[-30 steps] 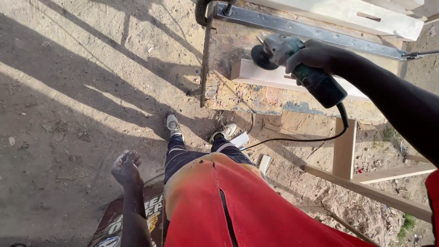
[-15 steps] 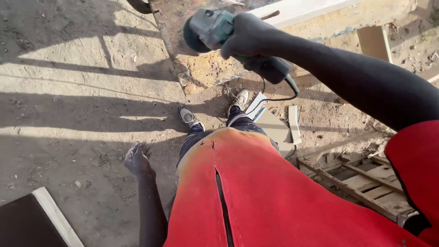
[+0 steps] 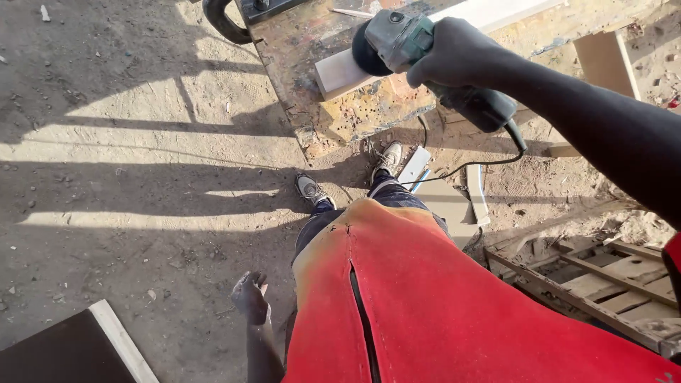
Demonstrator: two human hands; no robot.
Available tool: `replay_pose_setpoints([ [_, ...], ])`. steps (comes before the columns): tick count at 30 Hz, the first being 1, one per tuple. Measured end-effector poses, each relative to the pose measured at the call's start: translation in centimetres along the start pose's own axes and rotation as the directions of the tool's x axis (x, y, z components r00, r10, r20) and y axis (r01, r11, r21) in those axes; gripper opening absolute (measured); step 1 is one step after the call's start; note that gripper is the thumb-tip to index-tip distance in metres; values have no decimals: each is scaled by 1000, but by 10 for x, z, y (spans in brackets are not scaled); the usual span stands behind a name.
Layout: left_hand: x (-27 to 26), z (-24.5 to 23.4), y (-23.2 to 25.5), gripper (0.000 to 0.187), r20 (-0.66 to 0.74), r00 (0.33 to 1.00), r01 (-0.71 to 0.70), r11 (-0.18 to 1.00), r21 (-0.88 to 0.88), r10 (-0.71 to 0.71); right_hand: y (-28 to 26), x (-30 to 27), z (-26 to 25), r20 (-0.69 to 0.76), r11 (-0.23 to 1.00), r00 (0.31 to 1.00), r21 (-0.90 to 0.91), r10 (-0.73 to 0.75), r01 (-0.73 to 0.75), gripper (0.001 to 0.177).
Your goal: Using an angle grinder with a sanding disc to smooth the surface and edges of a wooden plank on a workbench.
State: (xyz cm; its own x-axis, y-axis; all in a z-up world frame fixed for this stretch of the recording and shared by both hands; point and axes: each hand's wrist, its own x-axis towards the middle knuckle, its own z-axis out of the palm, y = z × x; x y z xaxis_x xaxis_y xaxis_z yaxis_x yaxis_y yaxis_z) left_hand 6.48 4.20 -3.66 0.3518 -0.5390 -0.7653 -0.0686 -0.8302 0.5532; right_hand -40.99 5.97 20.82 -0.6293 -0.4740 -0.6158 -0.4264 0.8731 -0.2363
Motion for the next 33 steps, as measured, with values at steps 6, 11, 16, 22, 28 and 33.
replay_pose_setpoints([
  [6,29,31,-4,22,92,996,2,988,157,-17,-33,-20,35,77,992,989,-2,-124,124,22],
  [11,6,23,15,27,121,992,-28,997,69,20,-13,-21,30,51,986,994,139,-101,93,17],
  [16,40,4,-33,18,79,996,-28,997,-77,34,-17,-16,36,-62,980,995,179,-81,91,21],
  [22,49,-2,-68,7,129,991,42,999,-8,-40,-10,-16,23,-73,972,997,230,-35,51,20],
  [28,29,7,-47,9,171,981,83,995,55,-91,-27,-22,31,-19,952,999,302,-43,46,17],
  [33,45,26,-27,11,233,972,-11,995,99,-12,-37,-11,37,-34,982,995,161,-98,102,21],
])
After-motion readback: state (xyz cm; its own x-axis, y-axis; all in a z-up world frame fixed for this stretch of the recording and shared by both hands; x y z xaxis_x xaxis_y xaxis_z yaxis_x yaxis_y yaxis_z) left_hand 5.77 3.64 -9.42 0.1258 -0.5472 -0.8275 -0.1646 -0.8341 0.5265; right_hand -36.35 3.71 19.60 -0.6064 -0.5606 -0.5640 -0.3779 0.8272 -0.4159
